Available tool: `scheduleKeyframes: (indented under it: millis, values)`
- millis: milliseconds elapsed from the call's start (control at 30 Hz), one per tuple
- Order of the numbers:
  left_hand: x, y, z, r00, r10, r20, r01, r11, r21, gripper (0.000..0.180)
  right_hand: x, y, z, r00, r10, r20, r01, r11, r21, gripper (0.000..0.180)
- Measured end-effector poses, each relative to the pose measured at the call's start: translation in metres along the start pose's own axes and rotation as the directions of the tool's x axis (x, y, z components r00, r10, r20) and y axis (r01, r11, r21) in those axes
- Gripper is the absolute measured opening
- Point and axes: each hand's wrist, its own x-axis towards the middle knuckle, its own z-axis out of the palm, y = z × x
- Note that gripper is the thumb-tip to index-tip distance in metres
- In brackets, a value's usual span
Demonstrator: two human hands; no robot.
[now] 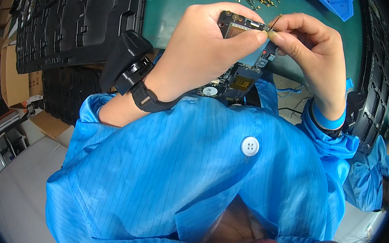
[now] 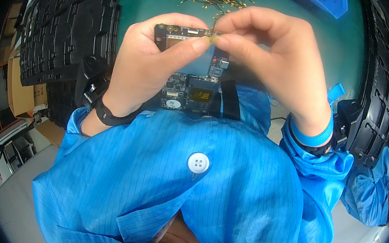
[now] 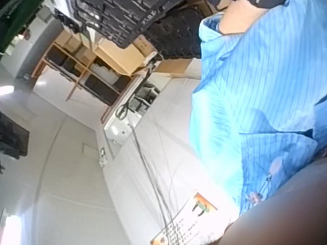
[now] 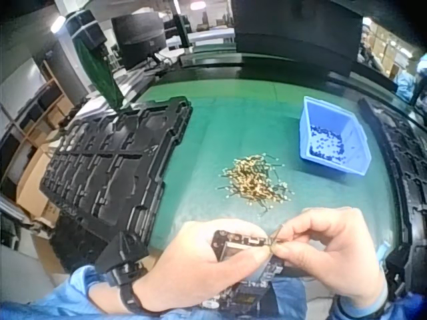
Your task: The recorder is assembling small electrical components onto a circuit board in a factory setting.
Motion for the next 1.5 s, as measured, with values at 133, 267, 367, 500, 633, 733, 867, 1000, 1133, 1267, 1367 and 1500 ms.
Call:
scheduleKeyframes:
  millis: [133, 267, 367, 500, 633, 733, 867, 1000, 1133, 1267, 1367, 1500]
  values:
    - [-0.0004, 0.0008, -0.0005, 1.0, 0.015, 0.004, -0.015, 1.0, -0.009, 0.022, 0.0006, -0.0001, 0.0006, 1.0, 0.012, -0.011, -0.012, 1.0, 0.007, 0.012]
    - [-0.0003, -0.0001, -0.0028, 1.0, 0.009, 0.002, -0.009, 1.0, -0.004, 0.022, 0.0021, -0.0008, 0.0024, 1.0, 0.009, -0.02, -0.01, 1.0, -0.02, 0.013]
    - [-0.0018, 0.0004, -0.0073, 1.0, -0.003, 0.003, 0.003, 1.0, -0.003, 0.022, 0.0036, -0.0038, 0.0068, 1.0, 0.017, -0.02, -0.018, 0.999, -0.031, 0.013]
    - [-0.0019, 0.0012, -0.0085, 1.0, -0.028, 0.004, 0.028, 0.999, -0.023, 0.023, 0.0047, -0.0042, 0.0071, 1.0, -0.002, -0.018, 0.001, 0.999, -0.038, 0.013]
    - [-0.0004, 0.002, -0.005, 1.0, -0.028, -0.006, 0.028, 0.999, -0.019, 0.022, 0.0033, -0.0044, 0.0039, 0.999, -0.028, -0.019, 0.026, 0.997, -0.068, 0.013]
    - [0.0001, 0.0027, -0.002, 1.0, -0.009, -0.006, 0.009, 0.999, -0.032, 0.022, 0.0018, -0.0037, 0.0016, 0.998, -0.053, -0.022, 0.051, 0.996, -0.075, 0.013]
    - [-0.0017, 0.003, -0.0024, 1.0, -0.003, -0.008, 0.003, 0.999, -0.049, 0.021, 0.0019, -0.0041, 0.0022, 0.996, -0.084, -0.011, 0.082, 0.992, -0.095, 0.012]
    - [-0.0021, 0.0042, -0.0046, 0.997, -0.08, 0.01, 0.08, 0.994, -0.071, 0.021, 0.0023, -0.005, 0.0027, 0.999, -0.052, -0.008, 0.051, 0.993, -0.105, 0.011]
    - [-0.0015, 0.0068, -0.0064, 0.994, -0.105, 0.028, 0.107, 0.99, -0.094, 0.022, 0.0029, -0.0058, 0.0041, 1.0, -0.021, -0.015, 0.02, 0.997, -0.077, 0.011]
    - [-0.0005, 0.0032, -0.0066, 0.998, -0.049, 0.038, 0.052, 0.995, -0.089, 0.021, 0.0021, -0.0046, 0.0029, 1.0, -0.003, -0.012, 0.003, 0.999, -0.042, 0.011]
    - [-0.0013, 0.0052, -0.0062, 0.997, -0.056, 0.05, 0.06, 0.995, -0.085, 0.021, 0.0019, -0.0041, 0.0024, 0.997, -0.077, -0.021, 0.075, 0.993, -0.088, 0.012]
    - [-0.0008, 0.0081, -0.0079, 0.997, -0.064, 0.032, 0.065, 0.997, -0.048, 0.021, 0.0041, -0.0062, 0.0026, 0.997, -0.074, -0.019, 0.072, 0.992, -0.102, 0.012]
